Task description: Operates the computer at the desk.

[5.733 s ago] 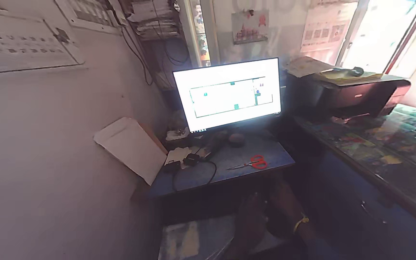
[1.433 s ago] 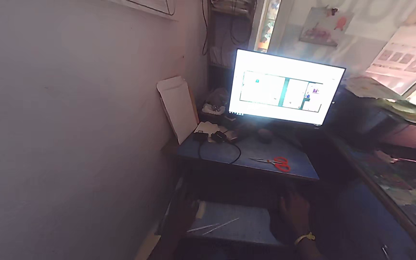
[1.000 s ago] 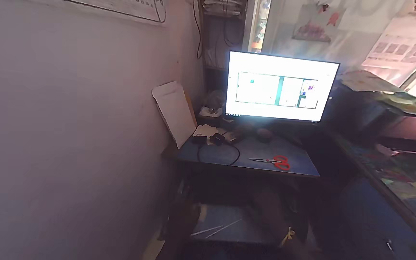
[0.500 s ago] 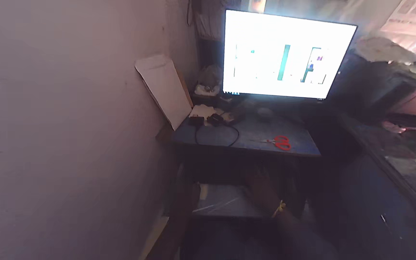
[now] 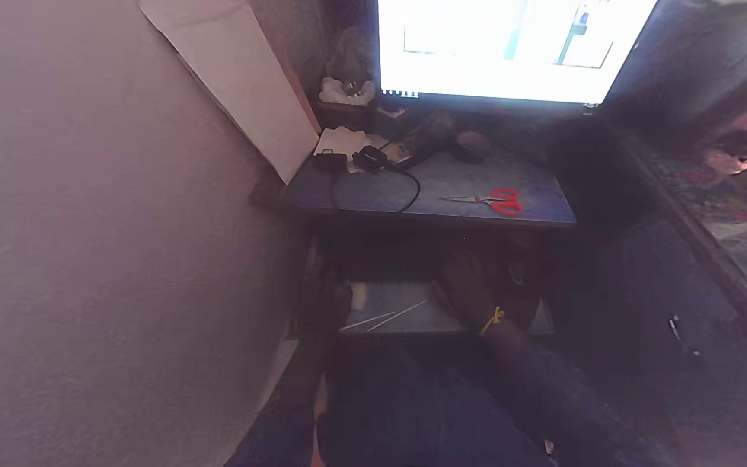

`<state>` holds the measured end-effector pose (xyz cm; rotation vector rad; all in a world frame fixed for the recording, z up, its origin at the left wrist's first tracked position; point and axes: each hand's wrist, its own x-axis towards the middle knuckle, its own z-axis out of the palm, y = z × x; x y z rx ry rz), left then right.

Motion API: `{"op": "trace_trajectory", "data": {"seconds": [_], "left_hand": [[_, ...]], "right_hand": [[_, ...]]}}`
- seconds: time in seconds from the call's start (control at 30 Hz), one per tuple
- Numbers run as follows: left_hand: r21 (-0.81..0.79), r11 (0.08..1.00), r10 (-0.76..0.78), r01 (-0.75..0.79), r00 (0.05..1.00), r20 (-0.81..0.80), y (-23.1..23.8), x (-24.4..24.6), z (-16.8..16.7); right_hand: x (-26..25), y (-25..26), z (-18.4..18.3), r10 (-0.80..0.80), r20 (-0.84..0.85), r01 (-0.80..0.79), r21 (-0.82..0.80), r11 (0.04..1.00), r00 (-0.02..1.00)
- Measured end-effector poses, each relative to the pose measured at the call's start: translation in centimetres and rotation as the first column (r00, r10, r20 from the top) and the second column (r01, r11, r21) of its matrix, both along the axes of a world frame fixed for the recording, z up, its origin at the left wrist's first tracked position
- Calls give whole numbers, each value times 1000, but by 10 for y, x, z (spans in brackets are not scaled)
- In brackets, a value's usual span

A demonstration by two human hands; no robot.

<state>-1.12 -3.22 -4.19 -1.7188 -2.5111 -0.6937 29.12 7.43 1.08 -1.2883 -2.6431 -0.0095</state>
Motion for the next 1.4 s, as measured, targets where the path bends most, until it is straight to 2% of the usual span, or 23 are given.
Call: {"op": "trace_trajectory", "data": {"seconds": [0.23,0.37,0.43,0.47,0.6,0.67,0.73,0.8,0.87,0.93,1.1,1.2,1.3,1.4], "left_hand": [[-6,1000,15,-15,1000,9,2,2,10],[-12,999,31,-31,999,-11,1,8,19],[-4,1000,19,-19,999,-35,4,8,27],[17,1000,6,-5,999,-32,6,7,27],[76,997,-31,33,999,-23,4,8,19],[100,995,-6,12,998,-67,3,6,11],[109,994,25,-16,996,-82,2,4,5],[84,996,43,-37,996,-80,4,2,2],[67,997,47,-40,994,-100,4,2,4],[102,994,43,-31,992,-118,1,2,5],[119,991,73,-69,997,-36,1,3,9],[135,991,9,-7,1000,-13,2,5,6],[-17,993,-121,120,988,-97,8,11,3],[-17,975,-222,221,970,-103,19,34,3]], "right_hand": [[3,5,0,-13,-38,15,47,999,999],[4,3,1,-43,8,43,-7,999,999],[4,6,-3,-35,-17,36,74,997,999],[5,8,-3,-25,-31,28,100,995,999],[8,9,6,-66,-68,67,19,998,996],[14,9,14,-79,-123,90,83,992,989],[26,10,23,-134,-170,156,125,980,976],[42,16,27,-260,-132,274,104,956,957],[63,27,21,-372,-134,387,107,916,918],[83,38,12,-440,-175,468,177,866,881],[111,46,-5,-479,-214,514,157,843,851],[113,47,-15,-457,-213,488,123,864,864],[113,44,-19,-446,-219,480,137,867,868],[117,47,-19,-417,-257,468,189,863,872]]}}
